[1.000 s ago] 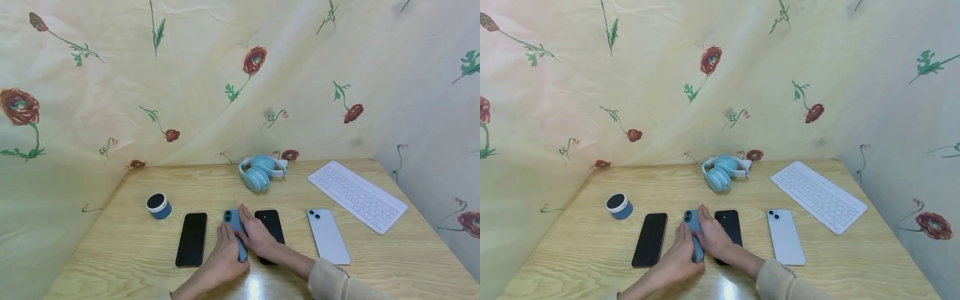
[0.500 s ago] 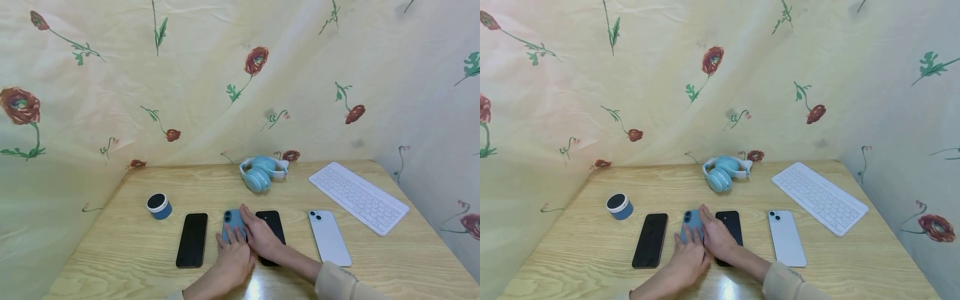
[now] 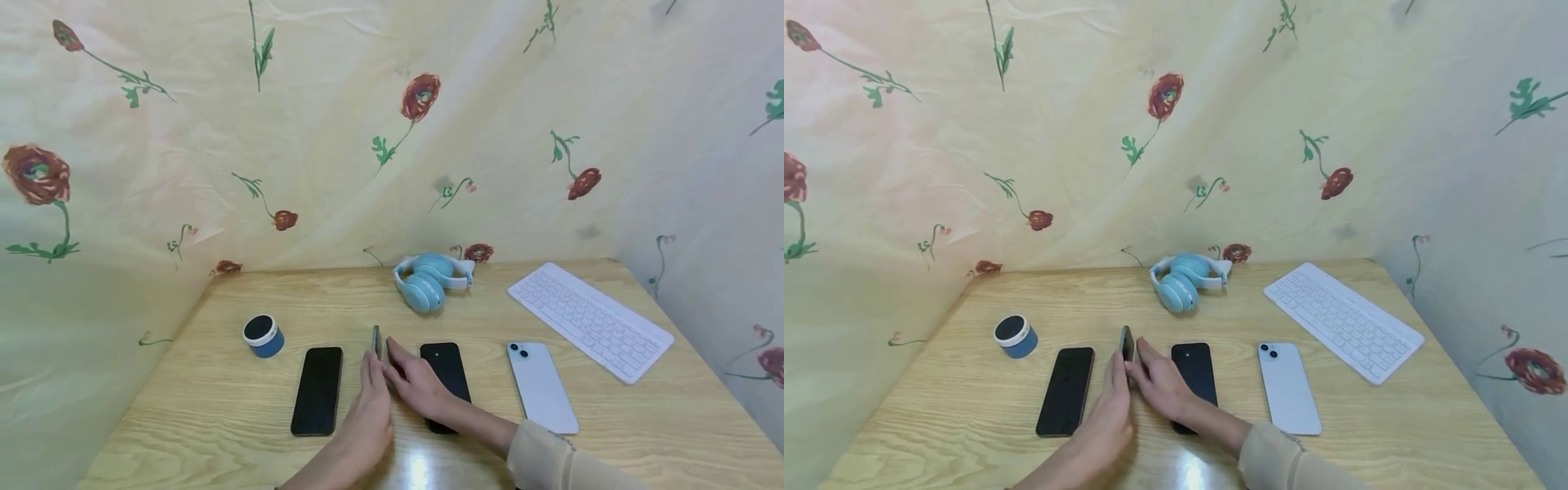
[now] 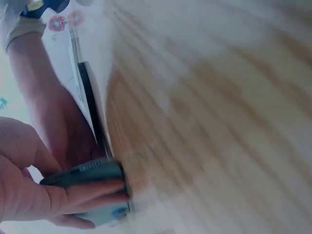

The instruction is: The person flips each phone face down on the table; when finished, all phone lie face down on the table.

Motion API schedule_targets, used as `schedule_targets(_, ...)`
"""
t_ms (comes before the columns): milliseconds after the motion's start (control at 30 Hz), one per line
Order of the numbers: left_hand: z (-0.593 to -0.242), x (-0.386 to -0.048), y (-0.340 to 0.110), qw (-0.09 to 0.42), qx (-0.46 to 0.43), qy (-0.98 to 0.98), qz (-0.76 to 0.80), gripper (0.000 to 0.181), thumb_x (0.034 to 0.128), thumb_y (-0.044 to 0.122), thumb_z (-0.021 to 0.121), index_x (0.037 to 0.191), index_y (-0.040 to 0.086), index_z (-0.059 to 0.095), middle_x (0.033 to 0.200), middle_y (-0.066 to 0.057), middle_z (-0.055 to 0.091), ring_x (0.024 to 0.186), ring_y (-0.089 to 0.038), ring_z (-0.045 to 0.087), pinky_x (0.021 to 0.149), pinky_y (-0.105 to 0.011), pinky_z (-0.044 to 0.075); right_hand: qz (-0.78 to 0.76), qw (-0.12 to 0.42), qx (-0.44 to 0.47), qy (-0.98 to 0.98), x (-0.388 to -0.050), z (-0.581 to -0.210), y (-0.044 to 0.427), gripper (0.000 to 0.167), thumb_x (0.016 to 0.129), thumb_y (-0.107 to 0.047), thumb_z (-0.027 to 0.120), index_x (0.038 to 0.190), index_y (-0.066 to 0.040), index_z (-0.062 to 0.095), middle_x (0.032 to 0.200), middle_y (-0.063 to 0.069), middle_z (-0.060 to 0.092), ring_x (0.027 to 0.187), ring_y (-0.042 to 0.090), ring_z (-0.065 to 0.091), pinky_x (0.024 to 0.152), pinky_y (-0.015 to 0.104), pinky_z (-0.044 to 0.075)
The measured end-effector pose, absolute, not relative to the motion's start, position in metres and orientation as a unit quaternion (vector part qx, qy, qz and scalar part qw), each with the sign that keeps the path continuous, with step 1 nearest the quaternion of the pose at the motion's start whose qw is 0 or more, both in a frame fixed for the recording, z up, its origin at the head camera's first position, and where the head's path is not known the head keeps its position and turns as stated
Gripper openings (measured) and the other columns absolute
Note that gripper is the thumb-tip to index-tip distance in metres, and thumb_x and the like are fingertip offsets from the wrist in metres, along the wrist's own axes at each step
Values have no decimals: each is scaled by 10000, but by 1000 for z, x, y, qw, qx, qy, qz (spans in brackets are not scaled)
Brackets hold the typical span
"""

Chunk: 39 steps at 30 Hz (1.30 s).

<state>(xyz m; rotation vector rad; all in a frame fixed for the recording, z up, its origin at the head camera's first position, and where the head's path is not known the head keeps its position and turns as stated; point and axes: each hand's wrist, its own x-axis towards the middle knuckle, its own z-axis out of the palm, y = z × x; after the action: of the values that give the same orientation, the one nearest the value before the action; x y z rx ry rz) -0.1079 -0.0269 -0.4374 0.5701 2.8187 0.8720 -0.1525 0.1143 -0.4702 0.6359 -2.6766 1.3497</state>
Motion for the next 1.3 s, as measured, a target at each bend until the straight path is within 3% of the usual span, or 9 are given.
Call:
schedule_targets(67, -438, -111, -31, 58, 194, 926, 319, 912, 783, -202, 547, 1507, -110, 1, 1560, -314, -4, 764, -259, 587, 641, -310, 520, 425, 40, 218, -878, -152, -473, 112, 613, 1050, -324, 424, 1478, 94, 285, 1491, 257, 346, 1361, 299, 355, 1048, 449, 368)
schedule_targets(133, -440, -114, -35, 46, 197, 920, 336, 871, 814, -168, 539, 1504, -119, 10, 1558, -319, 4, 1003, -337, 592, 797, -357, 527, 414, 36, 227, -881, -152, -474, 110, 633, 1046, -330, 430, 1478, 102, 266, 1508, 270, 303, 1381, 324, 319, 1066, 453, 342)
schedule_targets(267, -444, -120, -43, 44, 192, 914, 353, 969, 829, -17, 698, 1491, -143, 1, 1543, -358, 10, 1339, -409, 335, 966, -460, 436, 402, 25, 226, -887, -150, -474, 107, 666, 1035, -350, 456, 1464, 123, 266, 1511, 300, 263, 1393, 384, 282, 1077, 477, 318)
schedule_targets(433, -446, -123, -52, 71, 189, 914, 353, 1189, 728, 85, 858, 1486, -145, -29, 1538, -372, -25, 1387, -450, 225, 1005, -521, 384, 383, 16, 210, -899, -148, -472, 102, 671, 1014, -326, 516, 1460, 119, 286, 1512, 304, 261, 1382, 402, 293, 1061, 482, 339)
schedule_targets(700, -448, -126, -62, 120, 167, 913, 352, 1110, 789, 142, 820, 1481, -159, 6, 1540, -358, -72, 1430, -442, 35, 1068, -560, 274, 298, 36, 207, -931, -144, -471, 95, 662, 952, -287, 641, 1412, 123, 398, 1505, 269, 314, 1333, 361, 390, 993, 412, 430)
schedule_targets(933, -448, -126, -61, 159, 173, 915, 327, 1014, 837, 141, 773, 1472, -179, 51, 1542, -363, -25, 1435, -449, 6, 1098, -582, 179, 228, 41, 214, -949, -138, -467, 93, 630, 958, -282, 632, 1387, 133, 431, 1507, 272, 319, 1295, 346, 454, 917, 367, 493)
schedule_targets(1067, -442, -119, -51, 131, 184, 922, 316, 1121, 800, 232, 814, 1472, -176, 15, 1530, -377, -50, 1425, -472, 12, 1096, -579, 194, 269, 35, 223, -936, -140, -461, 115, 693, 951, -325, 637, 1422, 116, 384, 1522, 264, 286, 1334, 355, 392, 997, 412, 424)
schedule_targets(1200, -438, -109, -24, 96, 207, 913, 337, 1211, 763, 274, 837, 1492, -126, -43, 1540, -338, -108, 1418, -483, -30, 1100, -575, 162, 307, 81, 219, -923, -147, -456, 159, 661, 930, -301, 669, 1407, 89, 429, 1499, 235, 341, 1360, 379, 348, 1035, 472, 363)
schedule_targets(1300, -438, -108, 3, 114, 223, 905, 343, 1201, 779, 278, 829, 1504, -99, -51, 1547, -321, -126, 1416, -483, -64, 1102, -576, 170, 321, 110, 193, -921, -151, -456, 189, 599, 916, -263, 689, 1370, 76, 494, 1452, 228, 422, 1339, 399, 379, 1006, 517, 388)
